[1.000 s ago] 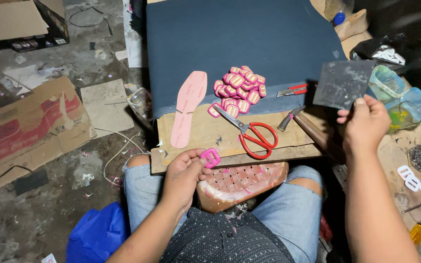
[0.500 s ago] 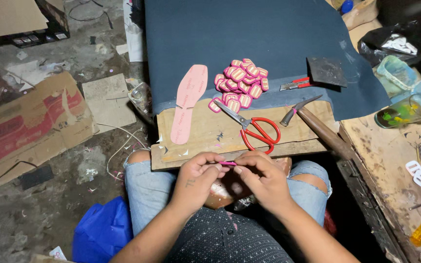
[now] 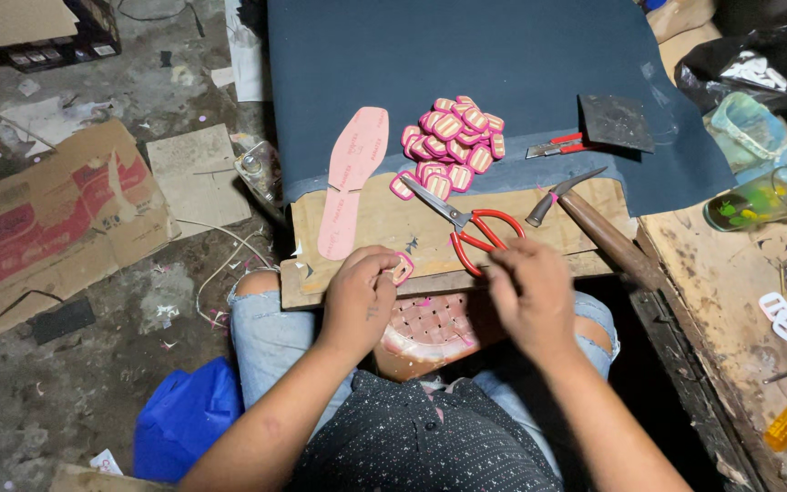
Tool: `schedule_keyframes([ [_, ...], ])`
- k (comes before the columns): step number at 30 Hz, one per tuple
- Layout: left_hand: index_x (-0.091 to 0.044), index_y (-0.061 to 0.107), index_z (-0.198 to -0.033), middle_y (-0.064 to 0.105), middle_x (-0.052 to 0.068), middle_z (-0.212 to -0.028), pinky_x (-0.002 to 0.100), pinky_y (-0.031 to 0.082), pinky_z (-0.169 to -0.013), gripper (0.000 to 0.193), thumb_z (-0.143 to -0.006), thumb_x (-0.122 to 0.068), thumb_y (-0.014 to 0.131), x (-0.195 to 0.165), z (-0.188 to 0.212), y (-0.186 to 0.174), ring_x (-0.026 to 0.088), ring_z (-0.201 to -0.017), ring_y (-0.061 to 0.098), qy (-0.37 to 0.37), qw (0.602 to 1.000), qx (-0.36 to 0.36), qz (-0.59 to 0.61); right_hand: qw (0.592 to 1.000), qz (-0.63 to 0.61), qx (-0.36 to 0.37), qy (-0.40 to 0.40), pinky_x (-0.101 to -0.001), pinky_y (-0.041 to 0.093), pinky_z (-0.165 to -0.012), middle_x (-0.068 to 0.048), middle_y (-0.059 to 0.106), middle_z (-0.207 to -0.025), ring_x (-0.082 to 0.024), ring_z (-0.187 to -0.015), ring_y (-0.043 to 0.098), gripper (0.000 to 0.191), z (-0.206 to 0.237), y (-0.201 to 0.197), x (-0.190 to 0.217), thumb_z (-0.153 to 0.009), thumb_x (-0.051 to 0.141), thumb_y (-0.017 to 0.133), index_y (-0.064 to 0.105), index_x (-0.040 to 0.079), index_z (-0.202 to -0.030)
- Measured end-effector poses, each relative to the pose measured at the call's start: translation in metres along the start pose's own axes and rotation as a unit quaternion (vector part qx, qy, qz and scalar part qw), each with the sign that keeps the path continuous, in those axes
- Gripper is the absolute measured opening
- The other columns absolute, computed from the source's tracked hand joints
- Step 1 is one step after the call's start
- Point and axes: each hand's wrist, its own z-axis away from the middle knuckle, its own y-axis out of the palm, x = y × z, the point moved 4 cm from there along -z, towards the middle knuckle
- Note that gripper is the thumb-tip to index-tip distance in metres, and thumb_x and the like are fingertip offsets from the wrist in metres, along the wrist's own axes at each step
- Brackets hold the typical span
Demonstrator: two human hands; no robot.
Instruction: The person sits at a workbench trimming pink foam sandal components. They cut edges with scissors, trim with a utility knife, and smooth the cut edges with a file, placing finished pieces on the bench beside a pile of completed foam parts and a pink insole.
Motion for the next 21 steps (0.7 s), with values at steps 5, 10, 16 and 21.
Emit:
schedule_keyframes([
  [5, 0.002, 0.07, -0.101, 0.072, 0.018, -0.113, 0.039, 0.055, -0.093, 0.022, -0.085, 0.003, 0.055, 0.007, -0.009, 0.006, 0.036, -0.105, 0.069, 0.009, 0.999, 0.027, -0.019, 0.962, 0.238, 0.028, 0.13, -0.0505, 0.043, -0.1, -0.019, 0.063, -0.127, -0.04, -0.117, 0.058, 0.049, -0.007, -0.033, -0.094, -0.087, 0.026, 0.079, 0.066, 0.007, -0.131],
  [10, 0.002, 0.069, -0.11, 0.067, 0.021, -0.125, 0.044, 0.05, -0.102, 0.03, -0.083, 0.002, 0.056, 0.002, -0.002, 0.003, 0.04, -0.118, 0.063, 0.07, 0.996, 0.045, -0.037, 0.939, 0.245, 0.116, 0.212, -0.052, 0.045, -0.094, -0.022, 0.064, -0.119, -0.043, -0.111, 0.058, 0.054, 0.007, -0.033, -0.155, -0.086, 0.032, 0.08, 0.067, 0.004, -0.13],
  [16, 0.001, 0.067, -0.111, 0.062, 0.021, -0.122, 0.045, 0.046, -0.1, 0.035, -0.079, -0.008, 0.073, -0.004, 0.003, -0.002, 0.04, -0.115, 0.058, 0.075, 0.994, 0.05, -0.059, 0.95, 0.219, 0.088, 0.202, -0.0504, 0.047, -0.097, -0.025, 0.063, -0.113, -0.043, -0.11, 0.057, 0.046, 0.012, -0.044, -0.162, -0.088, 0.03, 0.082, 0.07, 0.001, -0.122],
  [21, -0.002, 0.068, -0.109, 0.066, 0.015, -0.115, 0.043, 0.049, -0.097, 0.03, -0.08, -0.005, 0.072, -0.003, 0.001, -0.002, 0.036, -0.111, 0.059, 0.098, 0.992, 0.048, -0.068, 0.96, 0.182, 0.016, 0.213, -0.0487, 0.048, -0.089, -0.025, 0.059, -0.11, -0.041, -0.104, 0.058, 0.045, 0.008, -0.053, -0.127, -0.084, 0.023, 0.083, 0.063, -0.001, -0.117],
])
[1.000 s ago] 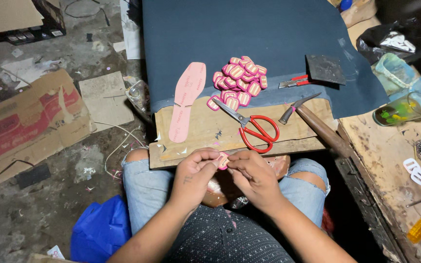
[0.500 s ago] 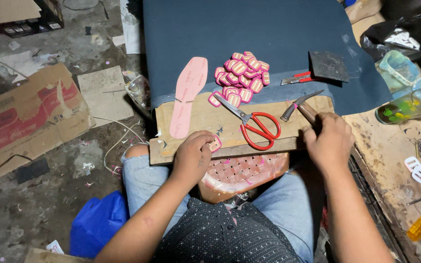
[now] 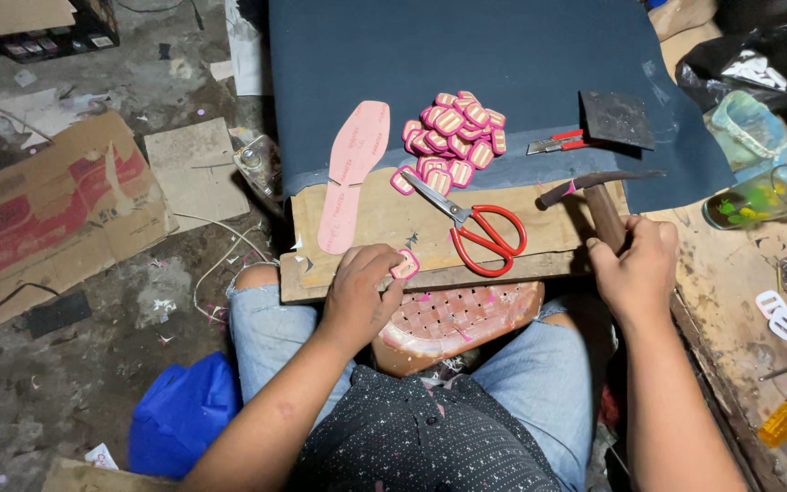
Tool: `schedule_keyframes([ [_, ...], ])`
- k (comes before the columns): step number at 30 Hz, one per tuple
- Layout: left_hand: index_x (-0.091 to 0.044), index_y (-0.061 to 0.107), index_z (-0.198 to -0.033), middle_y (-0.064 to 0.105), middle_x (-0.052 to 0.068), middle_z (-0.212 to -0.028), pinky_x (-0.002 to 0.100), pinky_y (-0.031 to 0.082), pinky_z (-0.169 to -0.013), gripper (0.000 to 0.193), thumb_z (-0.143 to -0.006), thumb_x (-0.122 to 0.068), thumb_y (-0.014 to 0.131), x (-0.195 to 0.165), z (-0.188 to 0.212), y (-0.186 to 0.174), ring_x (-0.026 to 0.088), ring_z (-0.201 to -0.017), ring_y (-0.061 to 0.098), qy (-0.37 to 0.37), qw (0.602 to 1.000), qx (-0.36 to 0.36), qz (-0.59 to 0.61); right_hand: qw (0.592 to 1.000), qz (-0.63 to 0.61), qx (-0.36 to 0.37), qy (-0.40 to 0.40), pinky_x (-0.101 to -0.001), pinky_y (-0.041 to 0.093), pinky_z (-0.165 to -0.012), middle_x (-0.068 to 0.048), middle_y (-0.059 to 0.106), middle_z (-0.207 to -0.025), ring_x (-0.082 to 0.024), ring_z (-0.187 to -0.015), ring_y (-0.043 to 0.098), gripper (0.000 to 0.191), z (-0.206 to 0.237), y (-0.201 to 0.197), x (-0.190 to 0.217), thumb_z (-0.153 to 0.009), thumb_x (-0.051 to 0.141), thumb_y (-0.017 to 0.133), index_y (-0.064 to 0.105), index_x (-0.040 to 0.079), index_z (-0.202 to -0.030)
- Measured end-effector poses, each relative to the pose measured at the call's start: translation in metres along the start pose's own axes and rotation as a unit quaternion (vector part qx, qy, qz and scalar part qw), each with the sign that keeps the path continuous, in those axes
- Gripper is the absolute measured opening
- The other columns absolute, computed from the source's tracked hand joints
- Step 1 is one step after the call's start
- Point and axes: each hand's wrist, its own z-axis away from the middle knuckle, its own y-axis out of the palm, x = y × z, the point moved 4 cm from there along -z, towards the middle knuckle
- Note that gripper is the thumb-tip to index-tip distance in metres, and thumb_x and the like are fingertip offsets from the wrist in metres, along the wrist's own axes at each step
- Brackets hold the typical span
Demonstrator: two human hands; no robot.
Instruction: The person sits at a workbench trimming pink foam sandal components. They cut edges with scissors, trim with a utility knife, and smooth the cut edges with a file, placing finished pieces on the bench beside a pile of completed foam parts and a pink insole.
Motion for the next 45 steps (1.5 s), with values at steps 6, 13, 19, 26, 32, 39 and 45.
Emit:
schedule_keyframes([
  [6, -0.005, 0.07, -0.096, 0.068, 0.011, -0.111, 0.042, 0.05, -0.093, 0.017, -0.08, -0.006, 0.074, 0.001, 0.0, 0.0, 0.034, -0.108, 0.06, 0.031, 0.999, 0.002, -0.009, 0.939, -0.259, 0.221, 0.053, -0.0375, 0.054, -0.078, -0.015, 0.072, -0.105, -0.031, -0.092, 0.07, 0.047, 0.039, 0.01, 0.076, -0.087, 0.023, 0.072, 0.059, 0.006, -0.128],
  [13, -0.006, 0.072, -0.094, 0.066, 0.011, -0.109, 0.042, 0.05, -0.092, 0.013, -0.082, -0.005, 0.074, 0.0, -0.001, -0.002, 0.034, -0.108, 0.06, 0.036, 0.999, 0.01, -0.008, 0.949, -0.162, 0.237, -0.129, -0.0444, 0.056, -0.078, -0.016, 0.072, -0.109, -0.037, -0.095, 0.07, 0.061, 0.055, 0.011, 0.151, -0.088, 0.026, 0.074, 0.053, 0.02, -0.145],
  [19, -0.006, 0.074, -0.094, 0.066, 0.011, -0.109, 0.041, 0.051, -0.092, 0.012, -0.082, -0.004, 0.073, -0.002, 0.0, -0.003, 0.033, -0.108, 0.06, 0.035, 0.999, 0.006, 0.004, 0.943, -0.1, 0.288, -0.131, -0.0479, 0.054, -0.075, -0.015, 0.071, -0.1, -0.038, -0.091, 0.068, 0.065, 0.046, 0.001, 0.162, -0.086, 0.026, 0.073, 0.051, 0.024, -0.147],
  [26, -0.005, 0.073, -0.092, 0.066, 0.012, -0.11, 0.041, 0.05, -0.091, 0.009, -0.083, -0.005, 0.073, 0.001, 0.001, 0.0, 0.033, -0.108, 0.06, 0.038, 0.999, 0.008, 0.006, 0.932, -0.111, 0.297, -0.175, -0.0496, 0.053, -0.074, -0.018, 0.07, -0.105, -0.041, -0.093, 0.067, 0.067, 0.028, -0.006, 0.177, -0.083, 0.021, 0.073, 0.05, 0.019, -0.146],
  [32, -0.003, 0.064, -0.103, 0.066, 0.013, -0.108, 0.043, 0.049, -0.094, 0.022, -0.082, -0.004, 0.07, 0.001, 0.002, 0.001, 0.035, -0.109, 0.059, 0.037, 0.999, 0.018, -0.022, 0.924, 0.018, 0.329, -0.193, -0.0506, 0.053, -0.07, -0.016, 0.066, -0.095, -0.038, -0.086, 0.067, 0.065, 0.052, -0.01, 0.175, -0.086, 0.023, 0.07, 0.05, 0.023, -0.148],
  [39, -0.002, 0.059, -0.112, 0.065, 0.015, -0.108, 0.045, 0.047, -0.095, 0.034, -0.08, -0.006, 0.072, 0.006, 0.001, 0.001, 0.038, -0.111, 0.058, 0.024, 0.999, 0.027, -0.015, 0.935, -0.128, 0.272, -0.189, -0.0479, 0.055, -0.07, -0.015, 0.072, -0.1, -0.039, -0.087, 0.068, 0.067, 0.058, -0.017, 0.149, -0.084, 0.018, 0.07, 0.049, 0.017, -0.148],
  [45, -0.005, 0.06, -0.111, 0.065, 0.014, -0.106, 0.044, 0.049, -0.096, 0.034, -0.079, -0.007, 0.071, 0.008, 0.002, 0.003, 0.036, -0.111, 0.059, -0.009, 0.999, 0.026, -0.016, 0.951, -0.103, 0.253, -0.147, -0.0479, 0.054, -0.068, -0.014, 0.07, -0.095, -0.037, -0.084, 0.068, 0.064, 0.061, 0.006, 0.158, -0.086, 0.023, 0.073, 0.051, 0.02, -0.146],
])
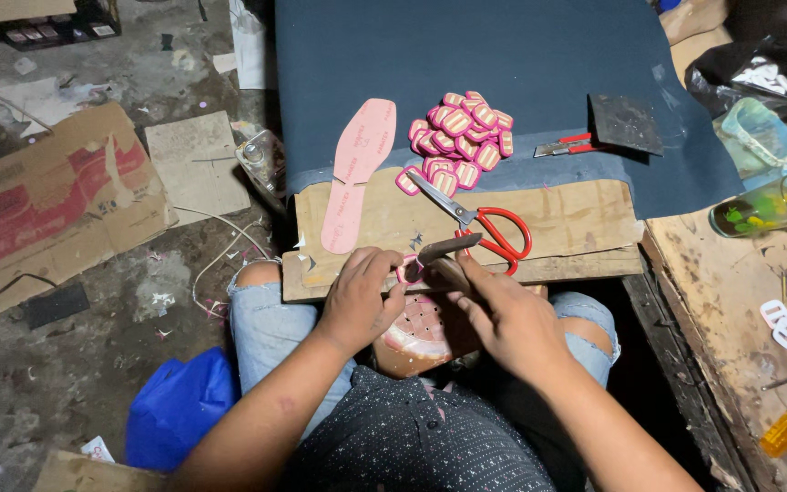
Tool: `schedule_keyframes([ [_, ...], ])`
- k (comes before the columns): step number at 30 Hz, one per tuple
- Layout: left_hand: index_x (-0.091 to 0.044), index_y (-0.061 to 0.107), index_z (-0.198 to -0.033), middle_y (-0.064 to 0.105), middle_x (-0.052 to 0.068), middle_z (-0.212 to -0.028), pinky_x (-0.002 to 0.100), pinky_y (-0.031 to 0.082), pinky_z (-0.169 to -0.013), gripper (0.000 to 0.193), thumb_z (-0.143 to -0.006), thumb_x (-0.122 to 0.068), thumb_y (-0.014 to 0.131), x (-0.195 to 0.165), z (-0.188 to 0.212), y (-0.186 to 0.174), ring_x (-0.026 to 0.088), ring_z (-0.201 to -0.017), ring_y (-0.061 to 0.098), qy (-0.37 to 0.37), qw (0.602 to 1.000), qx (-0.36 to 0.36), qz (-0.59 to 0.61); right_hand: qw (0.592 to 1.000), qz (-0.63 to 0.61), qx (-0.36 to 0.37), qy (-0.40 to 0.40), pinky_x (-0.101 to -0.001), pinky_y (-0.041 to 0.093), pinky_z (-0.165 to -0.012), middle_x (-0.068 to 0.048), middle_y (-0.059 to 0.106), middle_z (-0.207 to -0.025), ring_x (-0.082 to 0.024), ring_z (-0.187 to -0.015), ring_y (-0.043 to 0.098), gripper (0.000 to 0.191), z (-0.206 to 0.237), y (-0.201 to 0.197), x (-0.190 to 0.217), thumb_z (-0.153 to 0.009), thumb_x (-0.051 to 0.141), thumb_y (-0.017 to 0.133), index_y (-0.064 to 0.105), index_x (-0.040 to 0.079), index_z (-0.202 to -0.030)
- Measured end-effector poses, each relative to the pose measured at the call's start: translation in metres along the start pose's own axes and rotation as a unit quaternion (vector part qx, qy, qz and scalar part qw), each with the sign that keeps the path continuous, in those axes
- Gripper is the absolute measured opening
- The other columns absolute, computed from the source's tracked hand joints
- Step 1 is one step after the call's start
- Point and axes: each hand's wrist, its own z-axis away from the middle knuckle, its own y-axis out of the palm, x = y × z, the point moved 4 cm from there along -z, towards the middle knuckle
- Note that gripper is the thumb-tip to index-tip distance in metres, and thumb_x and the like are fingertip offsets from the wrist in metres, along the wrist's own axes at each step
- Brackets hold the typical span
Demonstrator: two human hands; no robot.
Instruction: The person sits at a workbench trimming pink foam sandal components. They cut edges with scissors, trim with a utility knife, and smooth the cut edges with a file, placing finished pieces on the bench beside a pile of completed foam parts and a pink insole.
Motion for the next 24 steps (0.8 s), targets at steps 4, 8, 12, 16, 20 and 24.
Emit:
schedule_keyframes([
  [4, -0.005, 0.06, -0.11, 0.065, 0.015, -0.105, 0.045, 0.048, -0.095, 0.033, -0.079, -0.007, 0.071, -0.001, 0.002, -0.001, 0.037, -0.111, 0.058, 0.001, 1.0, 0.008, -0.007, 0.997, 0.04, 0.009, -0.058, -0.049, 0.053, -0.065, -0.014, 0.065, -0.091, -0.036, -0.084, 0.067, 0.061, 0.007, 0.001, 0.012, -0.082, 0.019, 0.073, 0.055, 0.017, -0.14],
  [8, -0.005, 0.061, -0.11, 0.065, 0.014, -0.104, 0.045, 0.048, -0.095, 0.032, -0.08, -0.007, 0.071, -0.002, 0.001, 0.0, 0.036, -0.11, 0.058, 0.013, 1.0, -0.003, -0.012, 0.997, 0.052, 0.034, -0.046, -0.0484, 0.052, -0.063, -0.012, 0.064, -0.089, -0.035, -0.082, 0.067, 0.058, 0.013, -0.007, 0.004, -0.082, 0.019, 0.074, 0.057, 0.019, -0.137],
  [12, -0.005, 0.061, -0.11, 0.065, 0.014, -0.104, 0.044, 0.049, -0.095, 0.033, -0.079, -0.008, 0.071, -0.003, 0.002, -0.001, 0.036, -0.108, 0.059, 0.028, 0.999, -0.018, -0.005, 0.996, -0.009, -0.055, -0.064, -0.047, 0.053, -0.066, -0.013, 0.063, -0.09, -0.035, -0.082, 0.065, 0.058, 0.018, -0.003, 0.006, -0.081, 0.013, 0.073, 0.056, 0.014, -0.137],
  [16, -0.005, 0.062, -0.109, 0.066, 0.014, -0.104, 0.044, 0.049, -0.095, 0.032, -0.079, -0.009, 0.072, -0.004, 0.002, -0.002, 0.035, -0.108, 0.059, 0.04, 0.999, -0.015, -0.014, 0.998, -0.01, -0.06, -0.028, -0.0466, 0.052, -0.061, -0.013, 0.065, -0.09, -0.037, -0.079, 0.066, 0.053, 0.026, 0.01, 0.004, -0.081, 0.012, 0.074, 0.06, 0.014, -0.132],
  [20, -0.005, 0.063, -0.108, 0.067, 0.013, -0.106, 0.043, 0.049, -0.095, 0.032, -0.079, -0.01, 0.074, -0.007, 0.002, -0.002, 0.035, -0.108, 0.06, 0.054, 0.998, -0.02, -0.021, 0.99, -0.055, -0.128, -0.032, -0.0434, 0.053, -0.063, -0.013, 0.067, -0.093, -0.035, -0.079, 0.067, 0.042, 0.033, 0.012, 0.004, -0.087, 0.013, 0.074, 0.062, 0.011, -0.127],
  [24, -0.005, 0.064, -0.108, 0.067, 0.012, -0.104, 0.043, 0.05, -0.095, 0.033, -0.078, -0.011, 0.075, -0.005, 0.003, -0.001, 0.034, -0.108, 0.061, 0.046, 0.998, -0.017, -0.025, 0.989, -0.062, -0.132, -0.023, -0.0427, 0.052, -0.062, -0.011, 0.067, -0.091, -0.032, -0.079, 0.068, 0.036, 0.029, 0.02, 0.004, -0.087, 0.012, 0.075, 0.065, 0.013, -0.122],
])
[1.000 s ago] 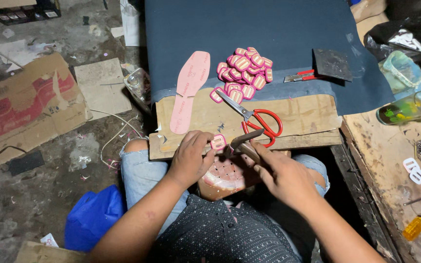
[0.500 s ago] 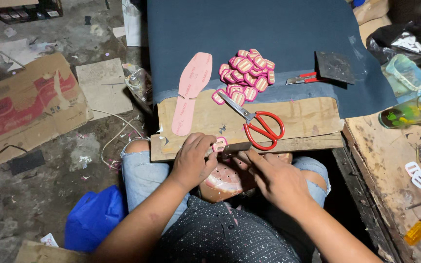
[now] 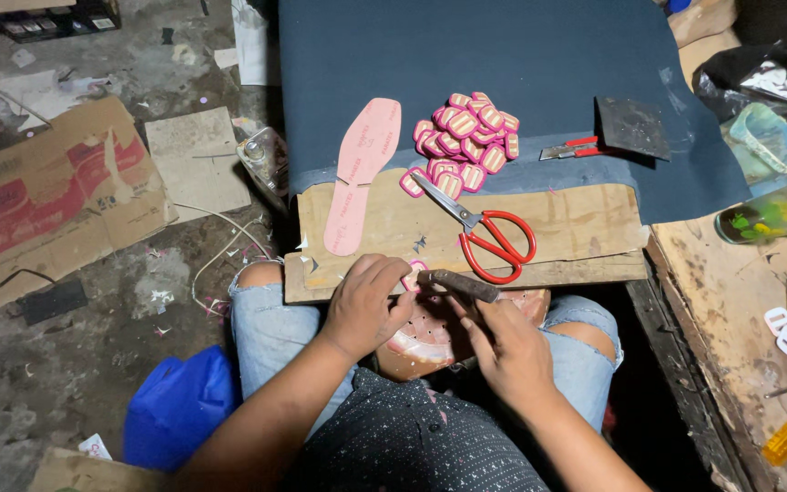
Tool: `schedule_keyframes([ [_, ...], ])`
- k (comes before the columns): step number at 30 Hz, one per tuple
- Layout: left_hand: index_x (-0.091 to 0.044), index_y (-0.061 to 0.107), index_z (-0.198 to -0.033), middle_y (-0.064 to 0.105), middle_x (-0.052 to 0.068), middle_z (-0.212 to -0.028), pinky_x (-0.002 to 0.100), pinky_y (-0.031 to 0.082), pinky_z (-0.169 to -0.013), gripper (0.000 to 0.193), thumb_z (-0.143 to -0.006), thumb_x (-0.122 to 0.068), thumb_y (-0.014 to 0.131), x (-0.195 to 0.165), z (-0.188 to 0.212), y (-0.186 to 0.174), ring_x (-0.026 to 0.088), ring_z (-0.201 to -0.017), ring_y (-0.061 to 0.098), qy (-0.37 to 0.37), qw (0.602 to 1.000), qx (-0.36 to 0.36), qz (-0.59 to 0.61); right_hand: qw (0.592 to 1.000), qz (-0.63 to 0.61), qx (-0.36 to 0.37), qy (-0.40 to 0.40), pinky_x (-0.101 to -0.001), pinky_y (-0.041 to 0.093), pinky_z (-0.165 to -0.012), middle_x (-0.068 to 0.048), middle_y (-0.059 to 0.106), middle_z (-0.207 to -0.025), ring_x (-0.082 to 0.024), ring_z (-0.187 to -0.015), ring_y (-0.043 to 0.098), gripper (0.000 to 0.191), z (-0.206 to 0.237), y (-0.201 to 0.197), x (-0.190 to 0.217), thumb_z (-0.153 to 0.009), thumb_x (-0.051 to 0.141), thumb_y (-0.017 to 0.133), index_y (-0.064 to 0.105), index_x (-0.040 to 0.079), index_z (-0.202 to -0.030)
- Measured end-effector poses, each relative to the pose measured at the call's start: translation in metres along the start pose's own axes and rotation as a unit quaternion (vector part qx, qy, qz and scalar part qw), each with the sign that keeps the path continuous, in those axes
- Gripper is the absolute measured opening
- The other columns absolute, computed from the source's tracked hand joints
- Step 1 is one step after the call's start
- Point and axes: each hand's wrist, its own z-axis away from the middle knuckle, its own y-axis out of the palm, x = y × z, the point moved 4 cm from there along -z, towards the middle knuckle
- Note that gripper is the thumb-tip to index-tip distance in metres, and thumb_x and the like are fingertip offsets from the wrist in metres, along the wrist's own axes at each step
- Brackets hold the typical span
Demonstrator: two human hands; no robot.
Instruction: The person sits at a workbench trimming pink foam sandal components. They cut edges with scissors, trim with a utility knife, and smooth the cut edges with a file, placing finished pieces on the bench beside a pile of completed foam parts and a pink insole.
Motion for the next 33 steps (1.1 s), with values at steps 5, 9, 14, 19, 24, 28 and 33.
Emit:
schedule_keyframes([
  [5, -0.006, 0.064, -0.109, 0.068, 0.013, -0.106, 0.043, 0.051, -0.094, 0.034, -0.078, -0.011, 0.075, 0.004, 0.002, 0.002, 0.034, -0.109, 0.061, -0.024, 1.0, 0.009, 0.007, 1.0, -0.001, 0.011, -0.016, -0.0434, 0.053, -0.071, -0.015, 0.067, -0.098, -0.036, -0.086, 0.068, 0.043, 0.0, 0.011, 0.002, -0.086, 0.007, 0.074, 0.063, 0.01, -0.128],
  [9, -0.005, 0.064, -0.111, 0.068, 0.014, -0.108, 0.043, 0.051, -0.095, 0.036, -0.078, -0.011, 0.075, 0.005, 0.001, 0.003, 0.034, -0.109, 0.061, -0.023, 1.0, 0.006, 0.014, 0.997, -0.041, -0.043, -0.055, -0.0423, 0.055, -0.076, -0.018, 0.068, -0.109, -0.038, -0.095, 0.068, 0.043, 0.001, 0.018, 0.007, -0.088, 0.004, 0.07, 0.06, 0.008, -0.129],
  [14, -0.004, 0.063, -0.113, 0.068, 0.015, -0.108, 0.044, 0.05, -0.096, 0.037, -0.078, -0.011, 0.074, 0.004, 0.002, 0.004, 0.036, -0.11, 0.061, -0.033, 0.999, 0.017, 0.013, 0.999, -0.038, -0.015, -0.033, -0.0434, 0.055, -0.074, -0.017, 0.068, -0.104, -0.037, -0.091, 0.068, 0.042, 0.004, 0.024, 0.001, -0.087, 0.003, 0.072, 0.062, 0.009, -0.128],
  [19, -0.003, 0.061, -0.116, 0.067, 0.017, -0.111, 0.045, 0.049, -0.096, 0.04, -0.078, -0.011, 0.074, 0.005, 0.002, 0.005, 0.037, -0.11, 0.061, -0.026, 0.999, 0.011, 0.017, 0.998, -0.045, -0.008, -0.031, -0.0451, 0.053, -0.073, -0.017, 0.067, -0.099, -0.038, -0.088, 0.067, 0.046, 0.0, 0.028, 0.0, -0.087, 0.003, 0.072, 0.061, 0.009, -0.131],
  [24, -0.004, 0.055, -0.119, 0.064, 0.017, -0.11, 0.046, 0.049, -0.094, 0.047, -0.077, -0.012, 0.075, 0.005, 0.004, 0.007, 0.039, -0.108, 0.06, -0.057, 0.998, 0.001, 0.016, 0.993, -0.066, -0.04, -0.093, -0.0446, 0.053, -0.075, -0.018, 0.067, -0.106, -0.039, -0.092, 0.067, 0.047, -0.008, 0.024, 0.005, -0.087, 0.003, 0.07, 0.058, 0.005, -0.133],
  [28, -0.004, 0.052, -0.121, 0.063, 0.016, -0.108, 0.045, 0.049, -0.093, 0.052, -0.076, -0.012, 0.076, 0.008, 0.002, 0.009, 0.037, -0.105, 0.061, -0.081, 0.996, 0.015, 0.04, 0.999, -0.028, -0.002, -0.032, -0.0445, 0.052, -0.069, -0.015, 0.066, -0.093, -0.036, -0.084, 0.067, 0.037, -0.009, 0.021, -0.001, -0.087, 0.008, 0.075, 0.063, 0.007, -0.123],
  [33, -0.005, 0.05, -0.124, 0.062, 0.014, -0.109, 0.042, 0.051, -0.092, 0.052, -0.079, -0.015, 0.075, 0.009, 0.001, 0.008, 0.033, -0.103, 0.063, -0.125, 0.989, 0.03, 0.077, 0.999, -0.028, -0.024, -0.034, -0.0437, 0.052, -0.074, -0.017, 0.066, -0.098, -0.037, -0.088, 0.066, 0.04, -0.009, 0.022, 0.001, -0.087, 0.01, 0.075, 0.062, 0.004, -0.124],
])
